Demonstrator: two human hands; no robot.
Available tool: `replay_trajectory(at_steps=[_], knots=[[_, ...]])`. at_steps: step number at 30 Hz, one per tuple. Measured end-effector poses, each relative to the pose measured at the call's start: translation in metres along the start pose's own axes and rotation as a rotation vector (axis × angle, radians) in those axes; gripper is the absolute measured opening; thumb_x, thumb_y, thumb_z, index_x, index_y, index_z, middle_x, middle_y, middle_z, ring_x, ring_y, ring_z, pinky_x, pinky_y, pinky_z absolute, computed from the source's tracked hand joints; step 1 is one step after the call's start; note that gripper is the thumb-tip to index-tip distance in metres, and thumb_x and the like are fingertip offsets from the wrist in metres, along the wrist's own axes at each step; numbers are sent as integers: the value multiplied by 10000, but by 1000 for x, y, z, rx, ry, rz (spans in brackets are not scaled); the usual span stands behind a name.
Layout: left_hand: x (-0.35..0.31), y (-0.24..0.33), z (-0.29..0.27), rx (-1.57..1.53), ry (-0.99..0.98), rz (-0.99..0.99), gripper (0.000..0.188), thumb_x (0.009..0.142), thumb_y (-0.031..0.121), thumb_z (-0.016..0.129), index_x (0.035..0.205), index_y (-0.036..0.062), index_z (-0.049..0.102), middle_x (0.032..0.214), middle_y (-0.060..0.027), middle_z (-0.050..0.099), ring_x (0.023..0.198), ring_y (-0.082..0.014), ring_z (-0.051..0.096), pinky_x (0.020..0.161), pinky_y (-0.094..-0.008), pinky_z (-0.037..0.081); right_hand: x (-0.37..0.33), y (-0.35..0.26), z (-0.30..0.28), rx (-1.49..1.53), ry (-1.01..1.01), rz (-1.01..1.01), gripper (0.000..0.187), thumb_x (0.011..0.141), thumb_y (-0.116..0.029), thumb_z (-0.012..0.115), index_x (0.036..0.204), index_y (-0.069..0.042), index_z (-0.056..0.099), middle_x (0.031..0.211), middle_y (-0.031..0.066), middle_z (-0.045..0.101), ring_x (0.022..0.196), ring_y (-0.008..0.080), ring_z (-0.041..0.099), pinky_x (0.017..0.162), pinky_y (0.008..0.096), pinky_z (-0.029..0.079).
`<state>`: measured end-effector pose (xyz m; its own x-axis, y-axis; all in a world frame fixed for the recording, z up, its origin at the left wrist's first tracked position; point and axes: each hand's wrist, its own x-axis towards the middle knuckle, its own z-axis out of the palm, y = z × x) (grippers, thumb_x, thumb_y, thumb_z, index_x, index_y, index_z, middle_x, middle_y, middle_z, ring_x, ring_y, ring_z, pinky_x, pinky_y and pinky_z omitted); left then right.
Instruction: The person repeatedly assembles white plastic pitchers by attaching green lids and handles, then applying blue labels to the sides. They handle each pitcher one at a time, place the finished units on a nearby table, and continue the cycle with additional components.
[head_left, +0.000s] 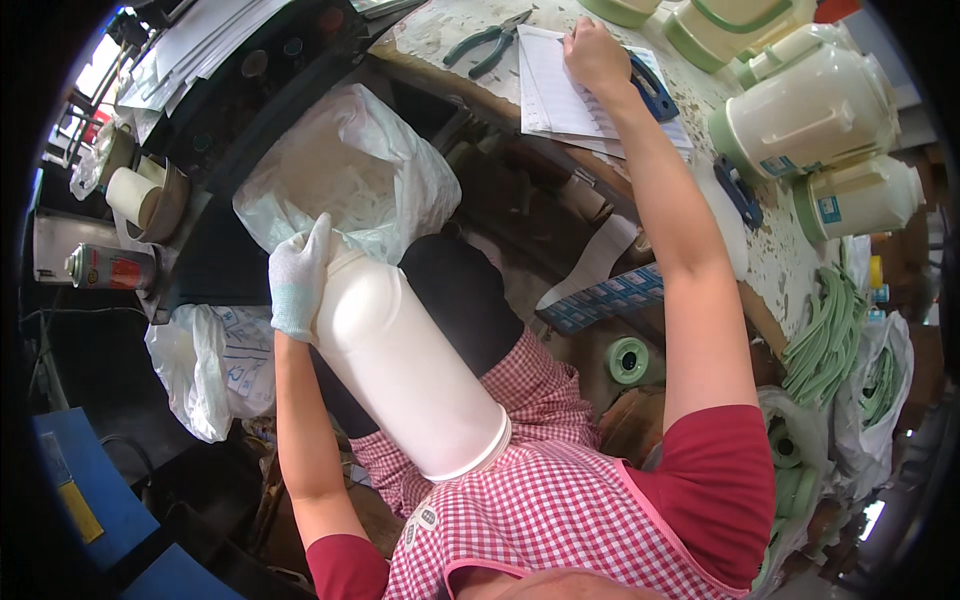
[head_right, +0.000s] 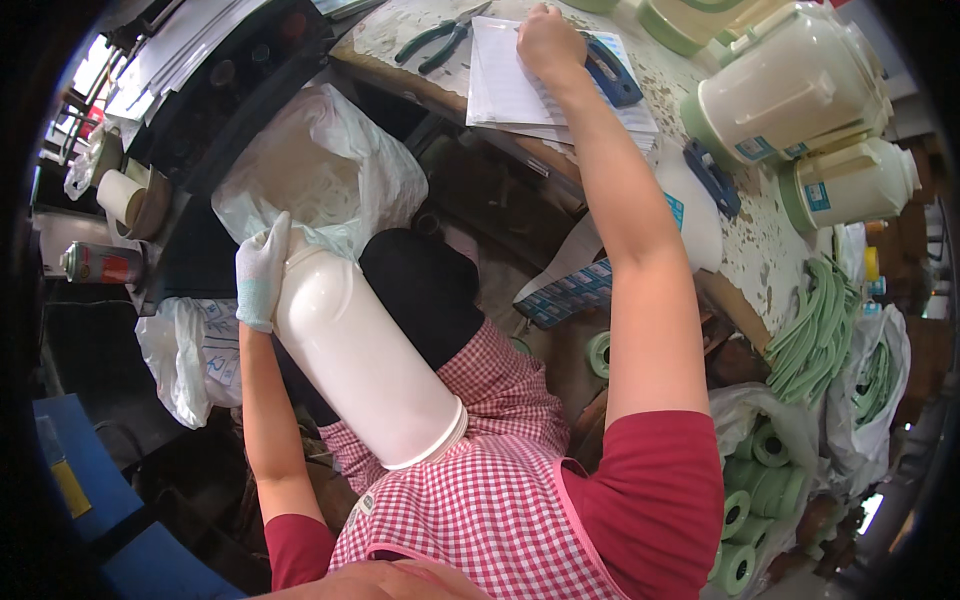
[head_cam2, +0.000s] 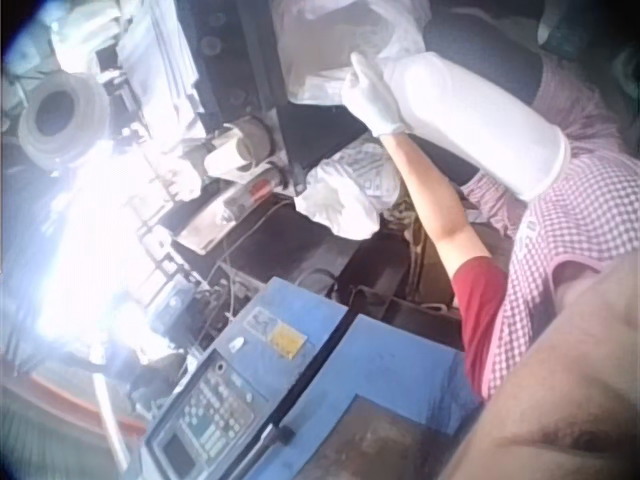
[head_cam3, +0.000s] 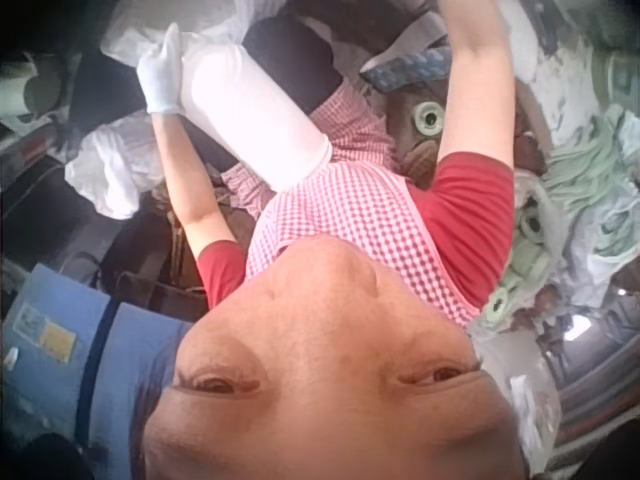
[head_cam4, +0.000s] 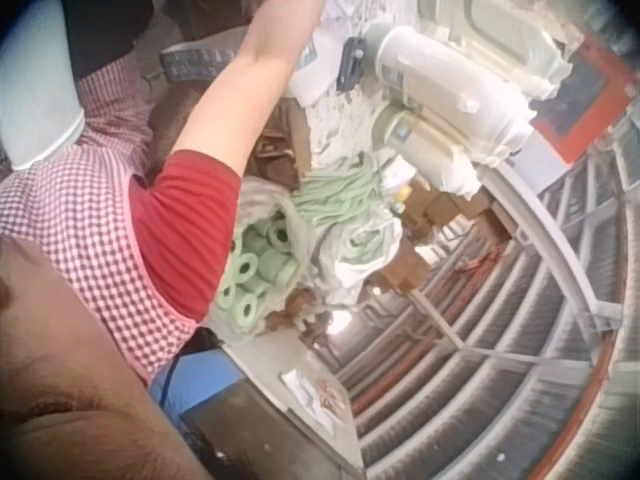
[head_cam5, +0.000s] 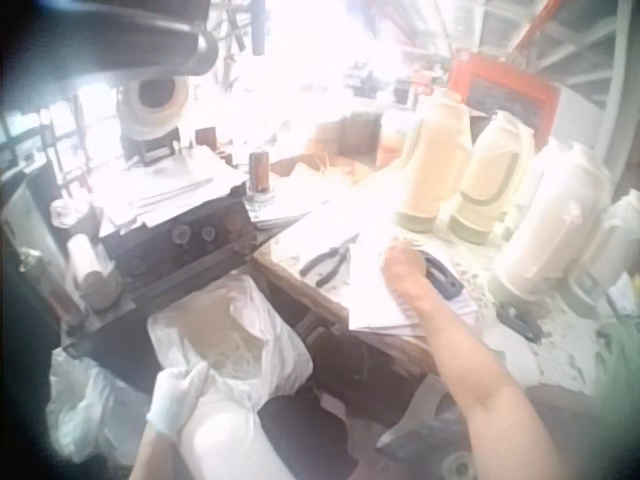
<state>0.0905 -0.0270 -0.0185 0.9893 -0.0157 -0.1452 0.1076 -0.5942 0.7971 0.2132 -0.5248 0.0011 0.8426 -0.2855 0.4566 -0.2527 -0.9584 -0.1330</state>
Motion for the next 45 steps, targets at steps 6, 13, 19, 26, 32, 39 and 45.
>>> replay_trajectory(at_steps=[6, 13, 19, 26, 32, 39, 45], knots=[[9, -11, 9, -6, -7, 21, 550, 1026, 448, 639, 809, -53, 705, 609, -135, 570, 591, -150, 469, 599, -383, 426, -1, 5, 2, -15, -92, -19, 471, 979, -431, 650, 1023, 38, 677, 982, 316, 697, 1008, 442, 695, 906, 515, 542], [-25, -2, -7, -31, 338, 381, 267, 1039, 241, 658, 1111, -9, 717, 1134, -192, 734, 929, -291, 723, 825, -368, 544, -42, -91, -100, 259, 121, -55, 290, 867, -234, 812, 1052, -35, 711, 900, 197, 678, 915, 382, 673, 842, 489, 525], [-135, -19, -12, -441, 229, 306, 244, 1029, 15, 587, 1247, -35, 686, 1432, -168, 612, 1336, -230, 570, 1147, -364, 440, -241, -173, -146, 1180, -650, -10, 281, 866, -227, 891, 886, -55, 669, 806, -35, 633, 748, 46, 571, 683, 226, 480], [-159, -39, 5, -780, 77, 213, 494, 1042, 72, 590, 1505, -73, 493, 1647, -151, 403, 1522, -255, 379, 1265, -391, 282, -323, -208, -130, 1323, -739, 19, 305, 868, -197, 873, 883, -11, 631, 829, 20, 656, 801, 83, 603, 799, 259, 541], [-158, -42, 5, -701, 91, 278, 686, 932, 154, 754, 1517, -49, 459, 1633, -163, 399, 1501, -273, 407, 1254, -405, 311, -327, -216, -133, 1295, -696, -1, 304, 875, -207, 863, 881, -12, 631, 824, 38, 659, 794, 102, 608, 812, 280, 548], [-159, -39, 7, -477, 151, 311, 771, 816, 135, 863, 1471, -15, 485, 1605, -175, 391, 1467, -314, 439, 1224, -427, 368, -327, -215, -135, 1051, -582, -74, 357, 851, -263, 873, 873, -16, 616, 803, 54, 635, 741, 142, 603, 733, 288, 527], [-155, -49, -3, -400, 48, 389, 729, 875, 169, 822, 1491, -26, 486, 1630, -188, 382, 1502, -325, 403, 1237, -434, 346, -305, -217, -144, 637, -414, -55, 449, 803, -307, 918, 951, -32, 596, 796, 34, 574, 715, 140, 548, 688, 285, 490]])
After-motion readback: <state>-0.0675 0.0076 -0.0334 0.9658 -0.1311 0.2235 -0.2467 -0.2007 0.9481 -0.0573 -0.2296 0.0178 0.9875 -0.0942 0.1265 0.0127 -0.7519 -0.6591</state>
